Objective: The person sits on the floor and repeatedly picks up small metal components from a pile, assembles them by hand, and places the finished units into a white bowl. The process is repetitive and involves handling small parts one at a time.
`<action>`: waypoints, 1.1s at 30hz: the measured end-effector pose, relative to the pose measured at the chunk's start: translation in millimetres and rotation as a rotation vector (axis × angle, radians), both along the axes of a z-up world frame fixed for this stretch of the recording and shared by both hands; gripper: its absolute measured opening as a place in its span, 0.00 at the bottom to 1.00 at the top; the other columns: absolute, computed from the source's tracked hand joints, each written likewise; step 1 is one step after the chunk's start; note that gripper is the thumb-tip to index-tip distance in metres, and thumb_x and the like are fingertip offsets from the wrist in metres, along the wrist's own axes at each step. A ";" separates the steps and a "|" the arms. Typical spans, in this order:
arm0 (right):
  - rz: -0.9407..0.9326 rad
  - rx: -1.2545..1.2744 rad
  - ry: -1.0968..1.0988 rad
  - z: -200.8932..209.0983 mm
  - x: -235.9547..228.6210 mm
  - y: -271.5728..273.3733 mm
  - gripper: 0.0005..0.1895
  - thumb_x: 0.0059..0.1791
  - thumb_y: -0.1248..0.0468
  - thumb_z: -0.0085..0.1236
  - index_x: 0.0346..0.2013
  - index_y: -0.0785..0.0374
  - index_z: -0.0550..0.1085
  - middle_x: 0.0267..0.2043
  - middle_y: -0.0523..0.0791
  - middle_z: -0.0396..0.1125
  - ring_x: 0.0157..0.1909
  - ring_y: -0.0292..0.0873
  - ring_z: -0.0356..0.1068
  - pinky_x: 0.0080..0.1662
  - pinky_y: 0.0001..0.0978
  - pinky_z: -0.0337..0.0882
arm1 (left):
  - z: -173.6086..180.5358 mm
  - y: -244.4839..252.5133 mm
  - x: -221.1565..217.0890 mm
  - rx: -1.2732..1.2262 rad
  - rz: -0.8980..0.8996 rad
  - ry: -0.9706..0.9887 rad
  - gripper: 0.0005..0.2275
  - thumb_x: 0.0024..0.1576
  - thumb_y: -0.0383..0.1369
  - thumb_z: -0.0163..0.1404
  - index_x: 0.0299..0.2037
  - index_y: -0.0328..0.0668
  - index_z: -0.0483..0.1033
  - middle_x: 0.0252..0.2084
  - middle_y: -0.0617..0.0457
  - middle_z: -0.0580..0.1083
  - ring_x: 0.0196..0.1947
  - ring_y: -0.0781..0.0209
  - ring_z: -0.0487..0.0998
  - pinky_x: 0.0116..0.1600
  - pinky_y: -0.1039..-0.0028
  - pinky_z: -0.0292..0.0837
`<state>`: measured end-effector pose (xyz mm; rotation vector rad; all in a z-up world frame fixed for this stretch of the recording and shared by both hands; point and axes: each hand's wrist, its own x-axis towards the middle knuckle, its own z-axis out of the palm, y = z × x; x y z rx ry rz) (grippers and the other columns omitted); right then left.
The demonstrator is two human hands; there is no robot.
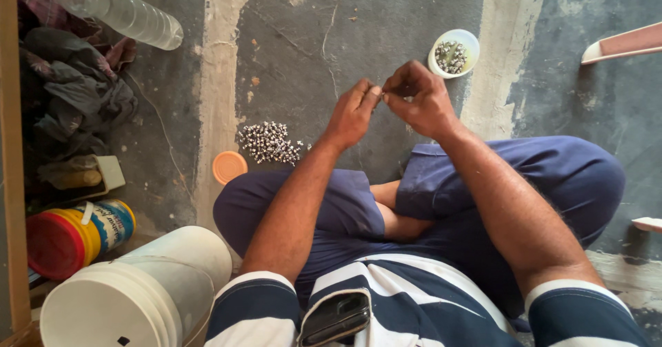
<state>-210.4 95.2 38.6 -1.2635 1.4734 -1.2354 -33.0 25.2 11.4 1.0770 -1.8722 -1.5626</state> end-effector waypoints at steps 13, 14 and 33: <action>0.039 -0.048 -0.004 1.5 1.7 -0.7 0.11 0.49 0.74 0.62 0.41 0.66 0.68 0.42 0.47 0.73 0.45 0.38 0.75 0.50 0.32 0.77 | 9.4 2.4 -4.4 0.026 0.049 0.014 0.19 0.69 0.47 0.41 0.35 0.37 0.70 0.24 0.55 0.68 0.26 0.66 0.69 0.33 0.72 0.65; 0.047 -0.050 0.011 1.8 2.2 -0.3 0.11 0.49 0.74 0.62 0.41 0.66 0.68 0.42 0.47 0.73 0.46 0.38 0.76 0.51 0.32 0.78 | 9.6 2.8 -4.2 0.104 0.058 0.022 0.20 0.68 0.47 0.41 0.34 0.38 0.72 0.24 0.56 0.69 0.25 0.66 0.69 0.33 0.72 0.65; 0.053 -0.071 0.007 -1.9 1.6 -0.9 0.10 0.50 0.74 0.62 0.42 0.65 0.69 0.41 0.45 0.72 0.46 0.38 0.74 0.52 0.33 0.77 | 5.4 2.6 -3.9 0.210 0.031 -0.015 0.25 0.68 0.53 0.40 0.32 0.37 0.72 0.24 0.54 0.68 0.25 0.66 0.69 0.32 0.73 0.65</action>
